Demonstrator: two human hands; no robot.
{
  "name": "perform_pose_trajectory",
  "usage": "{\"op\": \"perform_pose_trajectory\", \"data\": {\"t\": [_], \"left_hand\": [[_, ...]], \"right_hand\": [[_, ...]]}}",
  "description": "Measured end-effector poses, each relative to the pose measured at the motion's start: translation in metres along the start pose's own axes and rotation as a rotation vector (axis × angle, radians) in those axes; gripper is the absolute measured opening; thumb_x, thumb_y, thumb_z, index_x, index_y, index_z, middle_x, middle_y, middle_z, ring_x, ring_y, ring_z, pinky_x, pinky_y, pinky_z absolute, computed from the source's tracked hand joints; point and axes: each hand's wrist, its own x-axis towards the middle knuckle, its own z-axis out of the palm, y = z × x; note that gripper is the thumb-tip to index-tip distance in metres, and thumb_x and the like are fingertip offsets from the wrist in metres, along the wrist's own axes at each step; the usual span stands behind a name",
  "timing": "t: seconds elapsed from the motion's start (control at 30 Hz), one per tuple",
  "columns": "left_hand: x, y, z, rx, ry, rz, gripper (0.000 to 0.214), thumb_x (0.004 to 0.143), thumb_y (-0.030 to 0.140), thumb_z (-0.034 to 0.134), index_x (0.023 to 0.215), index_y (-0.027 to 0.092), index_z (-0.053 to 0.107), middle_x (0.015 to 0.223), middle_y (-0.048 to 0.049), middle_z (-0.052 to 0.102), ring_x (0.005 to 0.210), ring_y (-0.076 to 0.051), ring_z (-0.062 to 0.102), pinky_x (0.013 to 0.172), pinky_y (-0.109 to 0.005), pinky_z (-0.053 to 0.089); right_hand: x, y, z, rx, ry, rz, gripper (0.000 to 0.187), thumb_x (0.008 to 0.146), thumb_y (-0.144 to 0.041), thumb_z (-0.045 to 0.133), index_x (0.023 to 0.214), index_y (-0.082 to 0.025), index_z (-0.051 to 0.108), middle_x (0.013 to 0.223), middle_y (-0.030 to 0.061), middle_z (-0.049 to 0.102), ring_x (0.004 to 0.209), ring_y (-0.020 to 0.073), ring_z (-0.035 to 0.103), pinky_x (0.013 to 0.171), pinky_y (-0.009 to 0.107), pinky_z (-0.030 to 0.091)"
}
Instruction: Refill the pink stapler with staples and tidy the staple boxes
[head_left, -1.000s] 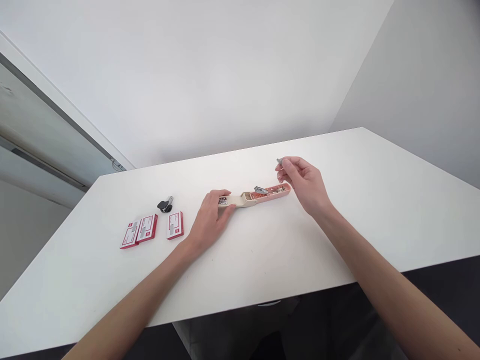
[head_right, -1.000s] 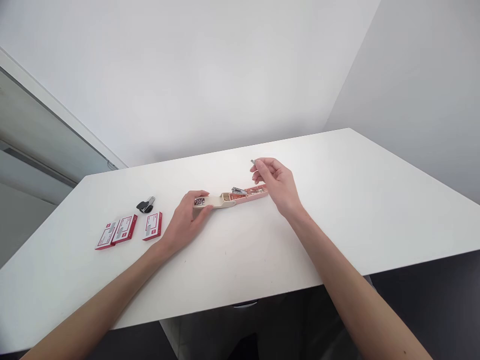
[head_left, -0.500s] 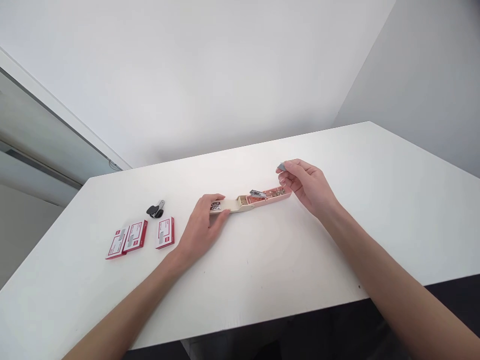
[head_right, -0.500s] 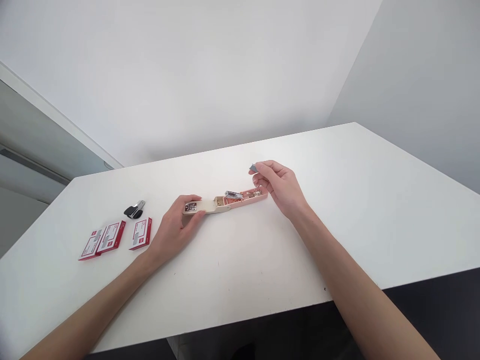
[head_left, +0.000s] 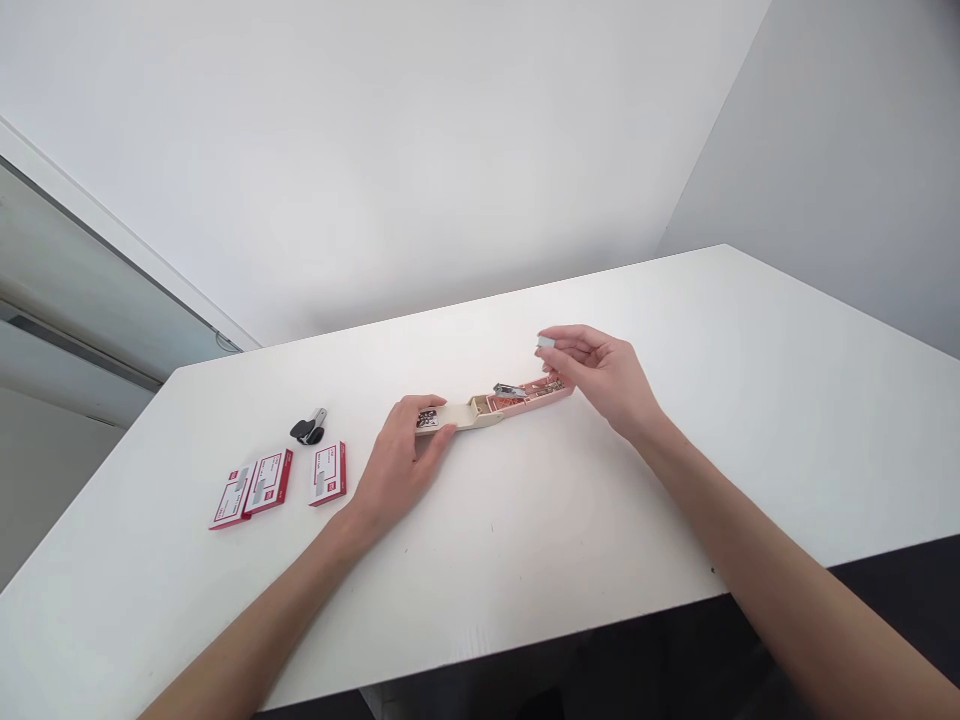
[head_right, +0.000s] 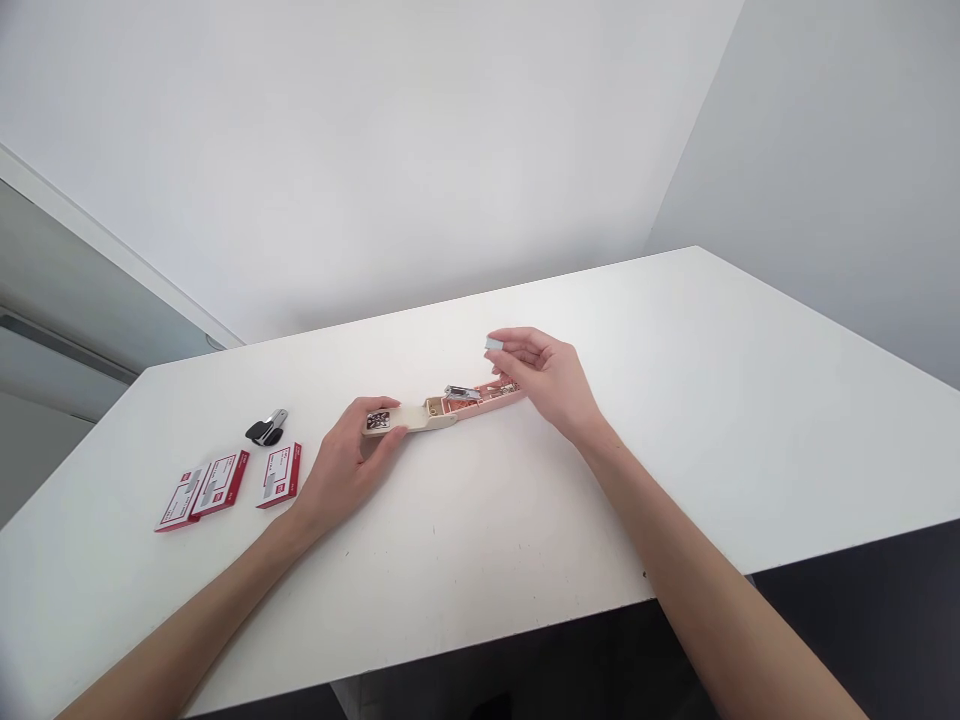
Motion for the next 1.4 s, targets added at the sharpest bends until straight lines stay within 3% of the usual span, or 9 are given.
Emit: {"op": "perform_pose_trajectory", "data": {"t": [0.17, 0.33, 0.5, 0.9, 1.4], "left_hand": [[-0.0005, -0.0011, 0.0003, -0.002, 0.003, -0.006, 0.031, 0.106, 0.045, 0.053, 0.13, 0.026, 0.058, 0.134, -0.0067, 0.065, 0.108, -0.023, 0.066, 0.077, -0.035, 0.055], [-0.0005, -0.0019, 0.0008, -0.017, -0.003, -0.009, 0.03, 0.105, 0.044, 0.055, 0.129, 0.027, 0.059, 0.13, -0.0068, 0.065, 0.112, -0.024, 0.065, 0.079, -0.036, 0.057], [0.0, -0.0008, 0.0009, -0.028, -0.018, -0.008, 0.028, 0.104, 0.042, 0.056, 0.127, 0.026, 0.06, 0.127, -0.0068, 0.065, 0.114, -0.025, 0.065, 0.082, -0.037, 0.058], [-0.0001, -0.0031, 0.001, -0.002, -0.019, 0.021, 0.027, 0.105, 0.043, 0.054, 0.127, 0.027, 0.059, 0.127, -0.0063, 0.066, 0.116, -0.025, 0.064, 0.091, -0.04, 0.057], [-0.0005, 0.0005, 0.0009, -0.008, -0.012, 0.018, 0.028, 0.105, 0.042, 0.053, 0.126, 0.026, 0.06, 0.128, -0.0076, 0.066, 0.116, -0.025, 0.064, 0.089, -0.039, 0.058]], "right_hand": [[-0.0069, 0.0023, 0.0067, -0.2, -0.046, -0.139, 0.029, 0.088, -0.054, 0.079, 0.098, -0.027, 0.079, 0.103, 0.0056, 0.077, 0.095, 0.0248, 0.074, 0.088, 0.043, 0.063], [-0.008, 0.006, 0.008, -0.304, -0.183, -0.235, 0.019, 0.094, -0.048, 0.074, 0.102, -0.032, 0.081, 0.119, 0.0049, 0.075, 0.103, 0.026, 0.073, 0.087, 0.044, 0.064], [-0.0082, 0.0081, 0.0095, -0.391, -0.21, -0.336, 0.017, 0.099, -0.043, 0.069, 0.102, -0.033, 0.082, 0.118, 0.0046, 0.076, 0.114, 0.0271, 0.069, 0.087, 0.044, 0.064], [-0.0088, 0.0087, 0.0094, -0.324, -0.213, -0.304, 0.015, 0.097, -0.043, 0.072, 0.102, -0.033, 0.083, 0.118, 0.0037, 0.076, 0.113, 0.0255, 0.07, 0.088, 0.042, 0.065], [-0.0099, 0.0076, 0.0097, -0.382, -0.241, -0.311, 0.025, 0.098, -0.052, 0.067, 0.102, -0.034, 0.084, 0.117, 0.0065, 0.076, 0.112, 0.0287, 0.068, 0.087, 0.047, 0.066]]}}
